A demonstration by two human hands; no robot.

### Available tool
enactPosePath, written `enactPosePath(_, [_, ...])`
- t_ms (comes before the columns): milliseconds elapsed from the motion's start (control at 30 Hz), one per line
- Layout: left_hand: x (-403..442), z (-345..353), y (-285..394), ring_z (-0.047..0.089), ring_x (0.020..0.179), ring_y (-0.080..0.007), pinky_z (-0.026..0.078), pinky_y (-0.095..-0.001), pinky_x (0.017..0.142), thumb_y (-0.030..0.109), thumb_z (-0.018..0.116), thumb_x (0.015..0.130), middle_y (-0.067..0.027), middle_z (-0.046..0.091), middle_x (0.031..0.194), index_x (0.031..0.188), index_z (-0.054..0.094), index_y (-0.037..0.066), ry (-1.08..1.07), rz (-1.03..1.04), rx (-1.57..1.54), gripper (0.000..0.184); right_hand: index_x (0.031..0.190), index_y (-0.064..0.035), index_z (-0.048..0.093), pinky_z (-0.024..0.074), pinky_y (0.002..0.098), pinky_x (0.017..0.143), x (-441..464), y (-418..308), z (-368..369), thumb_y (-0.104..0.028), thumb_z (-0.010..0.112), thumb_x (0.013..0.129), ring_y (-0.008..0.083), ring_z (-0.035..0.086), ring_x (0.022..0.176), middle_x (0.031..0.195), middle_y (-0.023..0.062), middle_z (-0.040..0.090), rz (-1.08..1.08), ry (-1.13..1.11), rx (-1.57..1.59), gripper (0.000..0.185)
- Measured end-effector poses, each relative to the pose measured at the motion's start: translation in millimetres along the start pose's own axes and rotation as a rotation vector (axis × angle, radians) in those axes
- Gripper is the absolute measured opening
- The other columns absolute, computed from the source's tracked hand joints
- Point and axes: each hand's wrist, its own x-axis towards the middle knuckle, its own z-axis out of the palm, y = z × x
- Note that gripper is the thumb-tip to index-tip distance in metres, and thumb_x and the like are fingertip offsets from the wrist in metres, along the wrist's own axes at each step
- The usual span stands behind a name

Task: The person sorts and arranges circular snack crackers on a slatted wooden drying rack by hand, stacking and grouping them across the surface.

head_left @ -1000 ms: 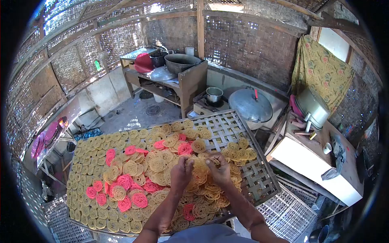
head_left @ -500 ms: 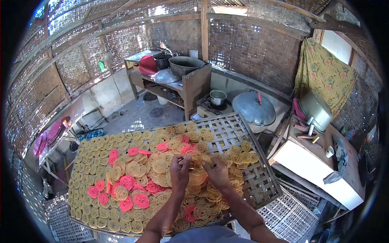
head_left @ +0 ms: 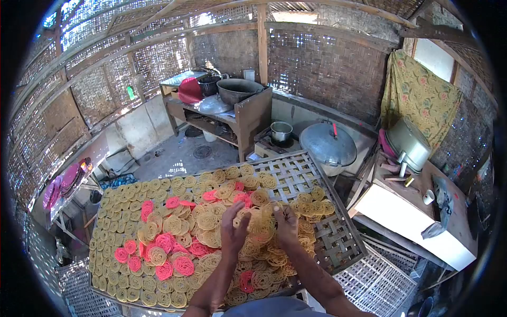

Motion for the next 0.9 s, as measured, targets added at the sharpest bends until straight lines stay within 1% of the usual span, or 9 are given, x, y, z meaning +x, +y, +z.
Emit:
enactPosePath(100, [-5.4,-13.2,35.2,0.07,0.087,-0.0178,0.055,-0.0317,0.079,0.017,0.077,0.087,-0.0122,0.073,0.099,0.116,0.068,-0.001,-0.385,-0.316,-0.208,0.035,0.108,0.001,0.066,0.0498,0.0309,0.081,-5.2,-11.1,3.7,-0.025,0.068,0.098,0.0118,0.059,0.088,0.099,0.003,0.066,-0.053,0.024,0.09,0.028])
enactPosePath(133, [-16.3,-0.7,22.3,0.068,0.084,-0.015,0.054,-0.0306,0.074,0.018,0.08,0.084,-0.0121,0.073,0.094,0.109,0.069,-0.001,-0.418,-0.526,-0.397,0.033,0.11,0.0019,0.065,0.0499,0.0313,0.082,-10.2,-13.3,4.2,-0.025,0.07,0.096,0.0125,0.059,0.089,0.1,0.0042,0.067,-0.006,0.024,0.081,0.031])
enactPosePath(233, [-15.4,-6.0,31.6,0.066,0.081,-0.0135,0.052,-0.0316,0.072,0.017,0.08,0.084,-0.0114,0.073,0.088,0.104,0.067,-0.003,-0.515,-0.582,-0.337,0.031,0.115,0.0056,0.063,0.0501,0.0325,0.084,-9.5,-21.9,6.1,-0.026,0.075,0.092,0.0152,0.06,0.093,0.103,0.0087,0.067,0.048,0.002,0.052,0.041])
enactPosePath(333, [-27.7,1.4,24.3,0.061,0.086,-0.0103,0.05,-0.0289,0.076,0.014,0.083,0.082,-0.0045,0.07,0.093,0.1,0.064,-0.002,-0.499,-0.627,-0.469,0.031,0.119,0.0117,0.06,0.05,0.0333,0.086,-11.1,-18.2,0.9,-0.03,0.078,0.089,0.0186,0.061,0.097,0.106,0.0143,0.067,0.028,-0.002,-0.001,0.054])
enactPosePath(433, [-26.7,2.6,26.6,0.064,0.079,-0.0119,0.052,-0.0316,0.072,0.015,0.081,0.083,-0.0105,0.072,0.087,0.1,0.066,-0.003,-0.455,-0.53,-0.436,0.029,0.118,0.0166,0.058,0.0498,0.0341,0.088,-8.7,-6.6,-0.2,-0.032,0.08,0.087,0.0209,0.06,0.099,0.106,0.0181,0.067,0.04,0.063,-0.054,0.062])
enactPosePath(500, [-23.9,1.1,27.3,0.064,0.078,-0.0121,0.052,-0.0313,0.072,0.015,0.081,0.083,-0.0098,0.072,0.087,0.1,0.066,-0.003,-0.475,-0.544,-0.442,0.029,0.116,0.019,0.057,0.0497,0.0346,0.087,-10.9,-10.1,1.1,-0.034,0.081,0.085,0.0216,0.06,0.099,0.105,0.0195,0.067,0.039,0.086,-0.085,0.066])
enactPosePath(700, [-19.0,-4.3,32.7,0.064,0.079,-0.0123,0.052,-0.0309,0.073,0.014,0.08,0.084,-0.0087,0.072,0.087,0.103,0.066,-0.003,-0.481,-0.569,-0.43,0.029,0.112,0.0145,0.06,0.0511,0.0358,0.08,-16.0,-23.4,11.7,-0.03,0.079,0.088,0.0197,0.062,0.09,0.1,0.0155,0.068,0.007,0.136,-0.115,0.054])
enactPosePath(800, [-17.4,-4.9,31.3,0.065,0.08,-0.0124,0.052,-0.03,0.074,0.014,0.079,0.086,-0.0085,0.072,0.088,0.106,0.065,-0.004,-0.48,-0.563,-0.427,0.03,0.108,0.0099,0.063,0.0512,0.0352,0.077,-22.7,-45.7,24.5,-0.027,0.079,0.089,0.018,0.062,0.085,0.095,0.0107,0.069,0.095,0.163,0.018,0.044])
enactPosePath(900, [-22.4,1.9,25.6,0.066,0.078,-0.0141,0.054,-0.0296,0.071,0.016,0.077,0.089,-0.0081,0.071,0.088,0.11,0.063,-0.003,-0.411,-0.604,-0.642,0.032,0.107,0.0049,0.065,0.0508,0.0317,0.075,-15.1,-33.7,17.5,-0.02,0.077,0.09,0.0153,0.061,0.083,0.093,0.0064,0.069,-0.066,0.12,-0.158,0.032])
